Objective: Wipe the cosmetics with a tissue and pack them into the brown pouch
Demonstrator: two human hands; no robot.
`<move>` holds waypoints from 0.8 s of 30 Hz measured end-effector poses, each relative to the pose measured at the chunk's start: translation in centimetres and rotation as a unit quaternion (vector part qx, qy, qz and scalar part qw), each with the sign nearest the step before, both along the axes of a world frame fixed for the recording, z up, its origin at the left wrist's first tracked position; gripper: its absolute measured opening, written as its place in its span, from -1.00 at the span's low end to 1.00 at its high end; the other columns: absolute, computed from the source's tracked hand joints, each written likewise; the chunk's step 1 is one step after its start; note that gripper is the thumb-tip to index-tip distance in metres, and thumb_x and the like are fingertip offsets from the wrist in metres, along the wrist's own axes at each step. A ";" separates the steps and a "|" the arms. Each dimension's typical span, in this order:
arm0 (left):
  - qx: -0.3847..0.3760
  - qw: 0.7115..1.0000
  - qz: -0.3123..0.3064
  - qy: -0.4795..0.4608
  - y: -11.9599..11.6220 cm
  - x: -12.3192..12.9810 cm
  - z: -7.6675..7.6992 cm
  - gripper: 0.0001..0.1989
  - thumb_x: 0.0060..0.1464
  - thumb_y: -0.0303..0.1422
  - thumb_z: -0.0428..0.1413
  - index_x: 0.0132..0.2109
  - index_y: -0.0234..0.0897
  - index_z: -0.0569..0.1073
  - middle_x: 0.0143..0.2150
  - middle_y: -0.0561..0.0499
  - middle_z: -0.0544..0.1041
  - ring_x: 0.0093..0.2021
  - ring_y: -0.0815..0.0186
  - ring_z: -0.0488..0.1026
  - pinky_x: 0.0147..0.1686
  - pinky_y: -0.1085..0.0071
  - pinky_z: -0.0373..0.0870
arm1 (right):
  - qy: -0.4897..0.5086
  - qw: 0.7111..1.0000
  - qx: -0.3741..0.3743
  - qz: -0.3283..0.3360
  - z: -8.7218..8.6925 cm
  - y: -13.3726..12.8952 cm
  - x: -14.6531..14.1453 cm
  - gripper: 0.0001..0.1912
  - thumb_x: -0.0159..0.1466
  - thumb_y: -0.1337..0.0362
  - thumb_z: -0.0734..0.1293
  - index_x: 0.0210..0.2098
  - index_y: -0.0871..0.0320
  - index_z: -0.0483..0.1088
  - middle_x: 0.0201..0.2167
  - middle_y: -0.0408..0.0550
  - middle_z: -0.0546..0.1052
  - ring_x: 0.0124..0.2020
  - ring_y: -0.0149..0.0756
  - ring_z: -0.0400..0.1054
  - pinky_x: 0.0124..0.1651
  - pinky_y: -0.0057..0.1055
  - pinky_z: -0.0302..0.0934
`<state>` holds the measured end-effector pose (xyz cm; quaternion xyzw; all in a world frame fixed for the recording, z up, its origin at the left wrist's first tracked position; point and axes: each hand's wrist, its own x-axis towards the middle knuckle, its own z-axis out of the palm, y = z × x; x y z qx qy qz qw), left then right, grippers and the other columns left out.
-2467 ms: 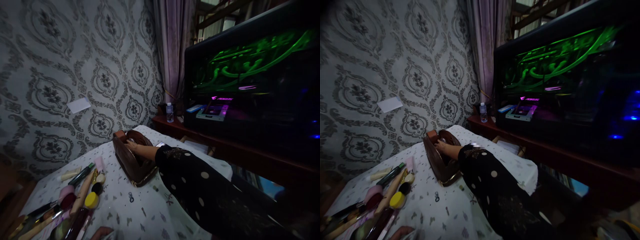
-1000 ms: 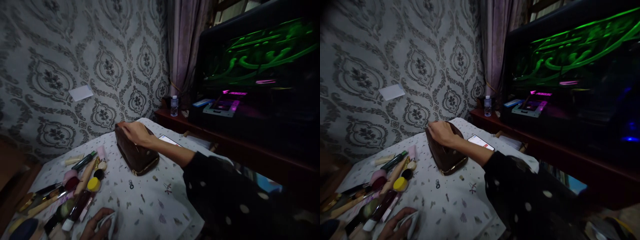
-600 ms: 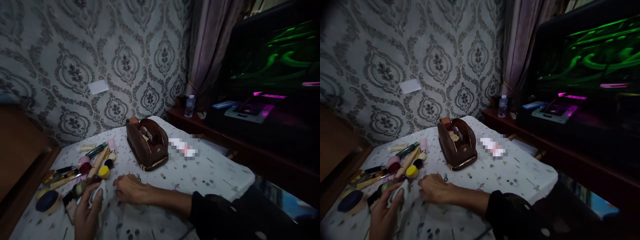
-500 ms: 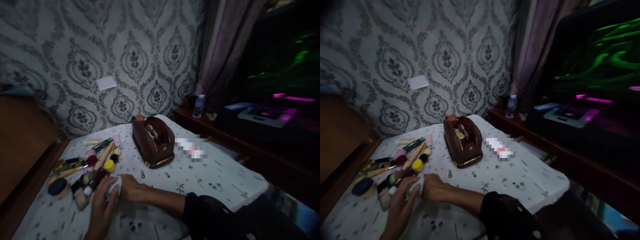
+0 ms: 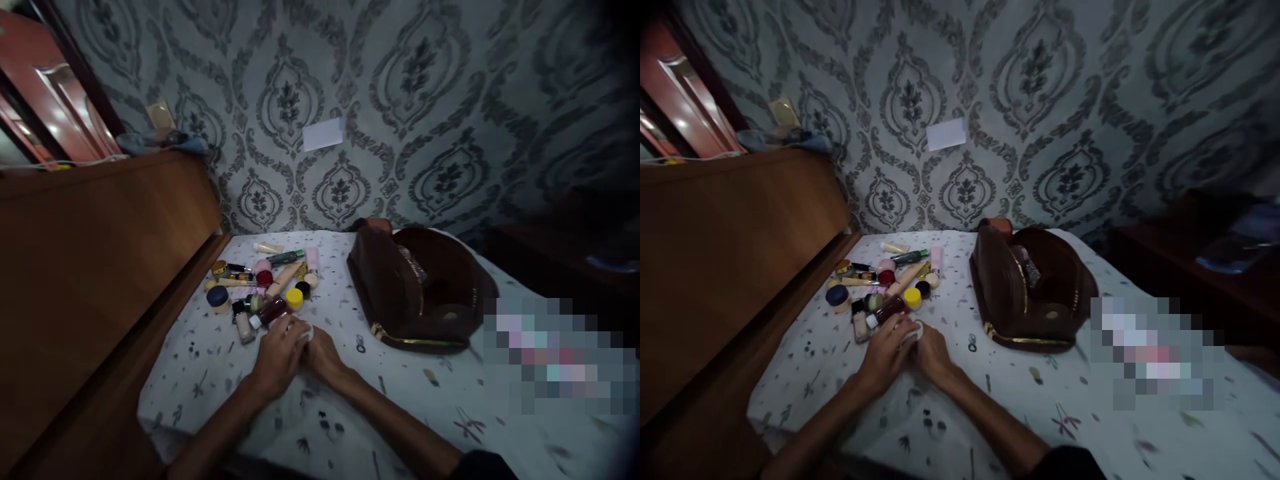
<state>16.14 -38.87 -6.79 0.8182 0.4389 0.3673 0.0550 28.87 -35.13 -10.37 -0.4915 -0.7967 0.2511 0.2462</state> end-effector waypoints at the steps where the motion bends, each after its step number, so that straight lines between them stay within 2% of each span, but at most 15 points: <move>1: -0.024 0.999 0.001 -0.022 0.6 -0.6 0.2 -0.77 0.31 -0.38 -0.07 -0.03 -0.21 0.46 -0.12 -0.09 0.50 -0.09 0.23 0.46 -0.09 0.31 0.43 | -0.003 1.000 0.004 0.001 -0.1 -0.1 0.1 -0.81 0.24 0.39 0.24 -0.23 0.18 0.48 -0.20 0.06 0.59 -0.18 -0.19 0.47 -0.14 -0.40 0.27; 4: -0.053 0.996 0.020 -0.074 2.6 -2.9 1.0 -0.80 0.28 -0.35 -0.03 -0.08 -0.23 0.47 -0.14 -0.08 0.53 -0.07 0.21 0.47 -0.05 0.29 0.40 | 0.017 1.000 0.011 0.023 -0.1 -0.1 0.4 -0.78 0.27 0.40 0.20 -0.21 0.17 0.48 -0.20 0.03 0.58 -0.17 -0.21 0.46 -0.10 -0.38 0.26; 6: -0.047 0.994 0.062 -0.075 4.4 -5.2 1.7 -0.82 0.25 -0.35 0.00 -0.11 -0.23 0.48 -0.16 -0.07 0.54 -0.10 0.21 0.48 -0.08 0.29 0.40 | 0.035 0.999 0.014 0.034 -0.1 0.0 0.5 -0.75 0.28 0.40 0.18 -0.18 0.16 0.49 -0.19 0.01 0.58 -0.17 -0.22 0.46 -0.08 -0.36 0.27; 7: -0.044 0.993 0.090 -0.062 5.4 -6.5 2.2 -0.82 0.23 -0.36 0.00 -0.13 -0.24 0.48 -0.15 -0.07 0.55 -0.10 0.21 0.49 -0.08 0.30 0.40 | 0.038 0.999 0.014 0.037 -0.1 0.0 0.5 -0.74 0.28 0.40 0.18 -0.18 0.16 0.49 -0.19 0.01 0.57 -0.18 -0.21 0.46 -0.08 -0.35 0.27; 9: -0.053 0.978 0.201 0.006 7.7 -9.3 3.5 -0.81 0.20 -0.37 0.01 -0.10 -0.23 0.48 -0.12 -0.02 0.56 -0.08 0.24 0.49 -0.10 0.36 0.41 | 0.039 0.998 0.016 0.037 -0.1 0.0 0.5 -0.74 0.29 0.39 0.18 -0.18 0.15 0.50 -0.19 0.01 0.57 -0.19 -0.22 0.46 -0.09 -0.34 0.27; 10: -0.056 0.970 0.235 0.019 9.0 -10.7 4.2 -0.80 0.19 -0.37 0.02 -0.10 -0.25 0.49 -0.11 -0.03 0.56 -0.09 0.24 0.49 -0.10 0.36 0.41 | 0.037 0.998 0.015 0.037 -0.1 0.0 0.6 -0.74 0.29 0.39 0.18 -0.18 0.15 0.50 -0.20 0.00 0.57 -0.19 -0.22 0.46 -0.10 -0.35 0.27; 13: -0.061 0.945 0.319 0.044 12.9 -14.6 5.8 -0.73 0.19 -0.37 -0.02 -0.03 -0.31 0.47 -0.07 -0.12 0.53 -0.07 0.18 0.47 -0.04 0.28 0.38 | 0.034 0.999 0.008 0.042 0.1 0.0 0.6 -0.74 0.29 0.39 0.19 -0.17 0.15 0.50 -0.20 0.00 0.56 -0.20 -0.23 0.46 -0.11 -0.36 0.27; 15: -0.076 0.923 0.372 0.067 15.1 -16.6 6.3 -0.68 0.21 -0.36 -0.06 0.01 -0.35 0.46 -0.01 -0.19 0.50 0.00 0.13 0.46 0.01 0.24 0.35 | 0.030 0.999 -0.001 0.045 0.3 0.0 0.6 -0.74 0.29 0.41 0.19 -0.18 0.16 0.51 -0.19 0.00 0.56 -0.19 -0.22 0.46 -0.10 -0.36 0.26; 18: -0.131 0.894 0.413 0.113 17.4 -18.2 6.3 -0.64 0.19 -0.22 -0.01 -0.02 -0.34 0.50 0.03 -0.27 0.49 0.03 0.03 0.47 -0.04 0.22 0.38 | 0.025 0.999 -0.006 0.041 0.4 0.0 0.5 -0.74 0.27 0.45 0.20 -0.20 0.17 0.51 -0.20 0.00 0.57 -0.18 -0.23 0.46 -0.09 -0.37 0.25; 21: -0.189 0.877 0.413 0.158 18.3 -18.3 6.2 -0.58 0.01 -0.05 0.15 -0.16 -0.33 0.55 -0.07 -0.29 0.56 -0.04 -0.07 0.52 -0.17 0.22 0.43 | 0.017 0.999 0.000 0.041 0.4 -0.2 0.4 -0.76 0.26 0.45 0.22 -0.22 0.18 0.52 -0.21 0.01 0.58 -0.18 -0.24 0.46 -0.09 -0.40 0.25; 24: -0.207 0.873 0.400 0.188 18.7 -17.8 6.3 -0.67 -0.03 -0.06 0.17 -0.34 -0.26 0.53 -0.27 -0.14 0.61 -0.22 0.05 0.57 -0.34 0.35 0.42 | 0.011 0.999 0.008 0.044 0.4 -0.5 0.4 -0.78 0.24 0.45 0.25 -0.24 0.17 0.52 -0.23 -0.02 0.59 -0.20 -0.28 0.46 -0.12 -0.44 0.23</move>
